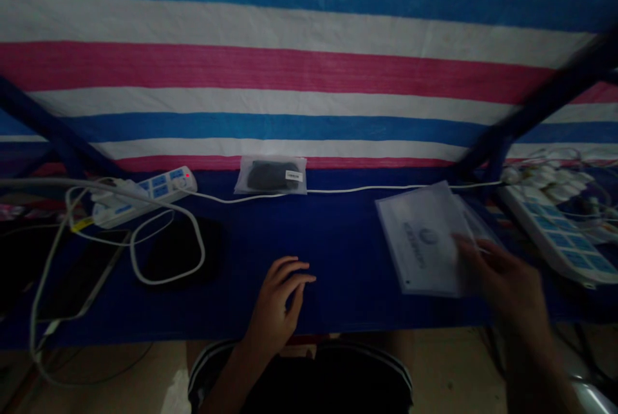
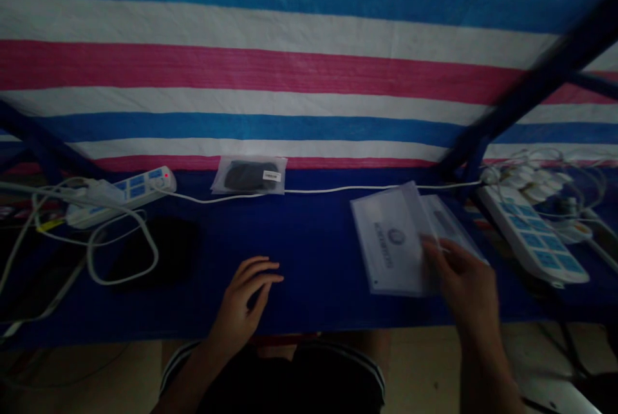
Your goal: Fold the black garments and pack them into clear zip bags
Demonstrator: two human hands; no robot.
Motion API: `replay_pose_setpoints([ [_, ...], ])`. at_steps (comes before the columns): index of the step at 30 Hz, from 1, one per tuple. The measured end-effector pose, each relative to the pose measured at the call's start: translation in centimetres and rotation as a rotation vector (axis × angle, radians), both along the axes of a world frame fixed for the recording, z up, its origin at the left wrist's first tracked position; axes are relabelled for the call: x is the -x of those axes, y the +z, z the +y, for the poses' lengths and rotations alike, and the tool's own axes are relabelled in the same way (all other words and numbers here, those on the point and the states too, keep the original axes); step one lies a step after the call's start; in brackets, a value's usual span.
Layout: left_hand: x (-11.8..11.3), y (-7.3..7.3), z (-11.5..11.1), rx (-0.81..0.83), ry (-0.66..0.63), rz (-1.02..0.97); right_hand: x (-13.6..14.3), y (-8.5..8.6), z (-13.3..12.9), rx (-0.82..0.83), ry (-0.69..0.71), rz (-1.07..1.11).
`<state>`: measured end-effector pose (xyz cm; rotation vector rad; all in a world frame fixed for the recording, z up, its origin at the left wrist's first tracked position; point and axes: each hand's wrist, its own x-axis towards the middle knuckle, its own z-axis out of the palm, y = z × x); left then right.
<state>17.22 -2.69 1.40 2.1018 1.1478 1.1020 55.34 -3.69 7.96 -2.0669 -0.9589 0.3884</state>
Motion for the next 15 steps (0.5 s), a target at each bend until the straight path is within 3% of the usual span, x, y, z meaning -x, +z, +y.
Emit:
replay_pose_setpoints([
  [5,-0.2,-0.2,0.2,0.068,-0.013,0.1,-8.6,0.5,2.7,0.16,-0.333,-0.286],
  [10,-0.2,0.1,0.3,0.066,-0.021,0.106,-13.4,-2.0,5.0,0.414,-0.277,-0.481],
  [15,-0.2,0.0,0.3,0.082,-0.023,0.093,-14.6,-4.2,5.0,0.384,-0.256,-0.516],
])
